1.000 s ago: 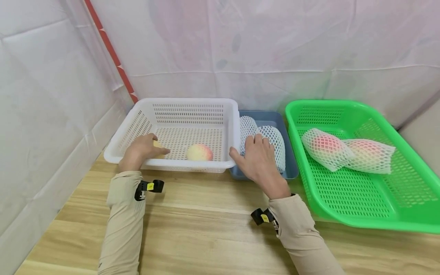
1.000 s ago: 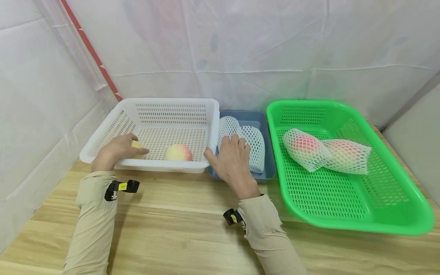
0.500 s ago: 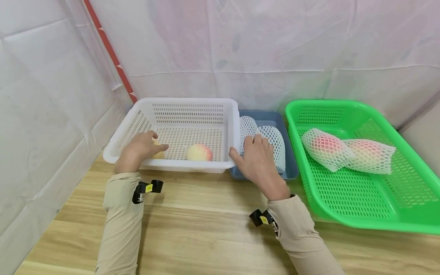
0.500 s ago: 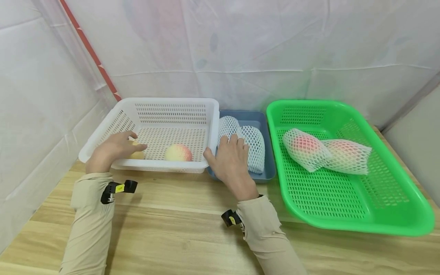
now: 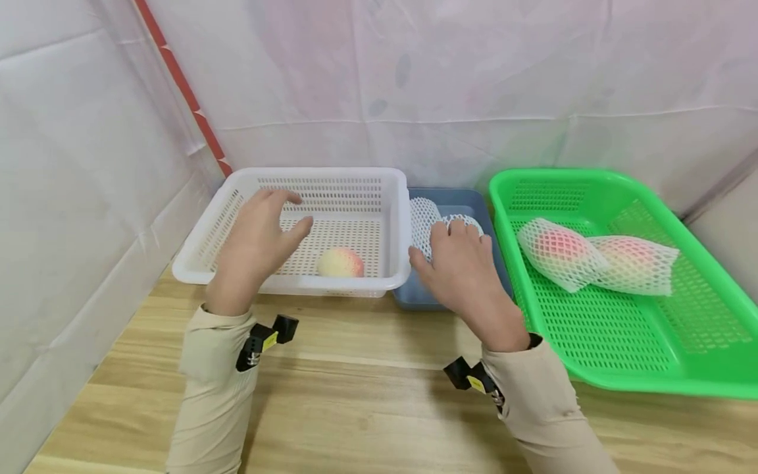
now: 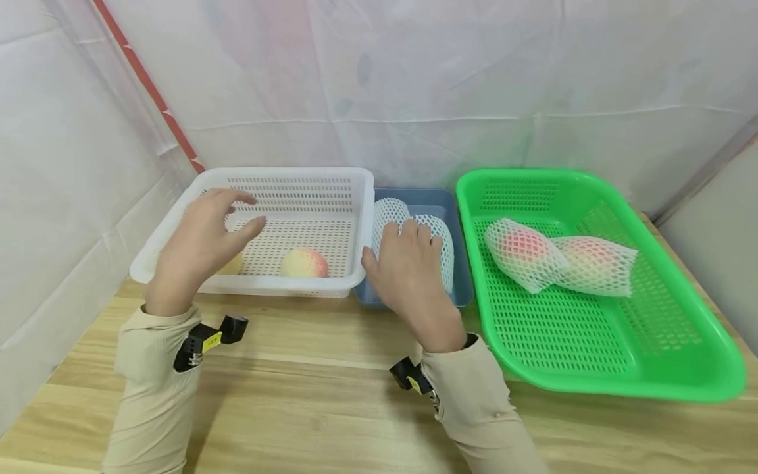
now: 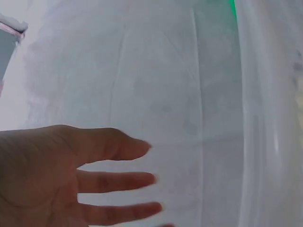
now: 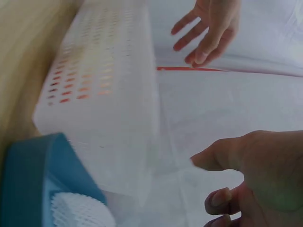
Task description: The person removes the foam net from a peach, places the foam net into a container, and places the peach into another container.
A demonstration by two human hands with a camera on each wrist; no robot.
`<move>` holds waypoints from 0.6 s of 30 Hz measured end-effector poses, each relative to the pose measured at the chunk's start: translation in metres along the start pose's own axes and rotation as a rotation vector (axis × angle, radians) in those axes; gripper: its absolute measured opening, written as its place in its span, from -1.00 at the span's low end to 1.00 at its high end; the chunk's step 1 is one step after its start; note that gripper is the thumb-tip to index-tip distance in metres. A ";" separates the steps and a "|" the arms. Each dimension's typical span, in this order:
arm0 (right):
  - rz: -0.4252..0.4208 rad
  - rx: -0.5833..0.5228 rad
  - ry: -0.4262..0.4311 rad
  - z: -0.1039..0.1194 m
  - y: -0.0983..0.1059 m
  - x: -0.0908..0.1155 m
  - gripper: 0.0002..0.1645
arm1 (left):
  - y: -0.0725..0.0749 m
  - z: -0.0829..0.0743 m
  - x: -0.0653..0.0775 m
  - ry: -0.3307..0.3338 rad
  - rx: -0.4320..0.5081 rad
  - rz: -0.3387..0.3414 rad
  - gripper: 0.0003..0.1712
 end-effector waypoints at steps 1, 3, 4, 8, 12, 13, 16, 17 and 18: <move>-0.007 0.008 0.004 0.000 0.005 0.002 -0.57 | 0.002 -0.009 0.001 -0.028 0.020 -0.038 -0.60; -0.011 0.014 0.004 0.000 0.015 0.005 -0.58 | 0.001 -0.026 0.002 -0.095 0.064 -0.084 -0.67; -0.009 0.018 0.004 -0.001 0.020 0.007 -0.59 | -0.002 -0.036 0.004 -0.139 0.092 -0.090 -0.70; 0.114 0.026 -0.020 -0.011 0.037 0.010 -0.59 | -0.027 -0.075 0.015 -0.309 0.192 -0.038 -0.82; 0.321 0.033 -0.076 -0.030 0.052 0.007 -0.53 | -0.060 -0.117 0.031 -0.461 0.221 0.057 -0.71; 0.361 0.029 -0.093 -0.036 0.056 0.006 -0.52 | -0.067 -0.126 0.035 -0.490 0.211 0.072 -0.68; 0.427 0.038 -0.150 -0.054 0.066 0.004 -0.47 | -0.087 -0.148 0.045 -0.551 0.139 0.088 -0.64; 0.436 0.042 -0.166 -0.060 0.069 0.004 -0.46 | -0.092 -0.155 0.048 -0.558 0.105 0.092 -0.63; 0.441 0.041 -0.180 -0.066 0.071 0.004 -0.45 | -0.097 -0.160 0.050 -0.559 0.069 0.098 -0.62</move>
Point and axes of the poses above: each hand's wrist, its own x-axis away from the middle knuckle, its own y-axis out of the back of the hand, z = x × y, the point moved 5 cm from there along -x, towards the middle knuckle, and after that the axes turned 10 degrees about -x, right-handed, at the moved point
